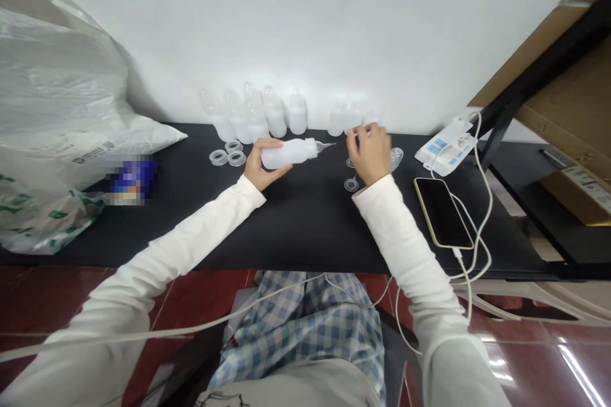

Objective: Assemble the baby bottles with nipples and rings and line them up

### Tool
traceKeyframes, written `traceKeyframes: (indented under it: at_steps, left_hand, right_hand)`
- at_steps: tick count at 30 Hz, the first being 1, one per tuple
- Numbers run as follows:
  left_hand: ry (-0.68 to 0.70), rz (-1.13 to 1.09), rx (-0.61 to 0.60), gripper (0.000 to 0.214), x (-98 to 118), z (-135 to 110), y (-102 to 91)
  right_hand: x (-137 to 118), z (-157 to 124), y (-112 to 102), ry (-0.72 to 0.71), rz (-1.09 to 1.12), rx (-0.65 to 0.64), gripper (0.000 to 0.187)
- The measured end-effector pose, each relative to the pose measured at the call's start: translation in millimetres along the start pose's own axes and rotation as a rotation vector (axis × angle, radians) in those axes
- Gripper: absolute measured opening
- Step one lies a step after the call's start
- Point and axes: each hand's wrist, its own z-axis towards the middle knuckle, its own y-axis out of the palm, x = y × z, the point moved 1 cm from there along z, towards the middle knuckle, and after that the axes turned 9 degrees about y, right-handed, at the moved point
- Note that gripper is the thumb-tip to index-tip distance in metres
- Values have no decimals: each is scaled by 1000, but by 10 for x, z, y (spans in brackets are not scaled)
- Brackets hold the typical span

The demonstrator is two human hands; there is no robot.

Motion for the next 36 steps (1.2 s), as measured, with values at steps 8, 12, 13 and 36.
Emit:
traceKeyframes:
  at_steps: [8, 12, 13, 36]
  left_hand:
    - [-399, -379, 134, 55, -154, 38, 8]
    - [-528, -481, 195, 42, -183, 46, 8]
    - [-560, -506, 203, 41, -182, 49, 9]
    - [-978, -635, -378, 65, 6, 62, 108]
  right_hand:
    - [376, 13, -60, -18, -602, -102, 32]
    - [206, 57, -147, 62, -399, 78, 37]
    - [165, 59, -147, 69, -282, 119, 39]
    - [-84, -449, 660, -661, 181, 243, 34]
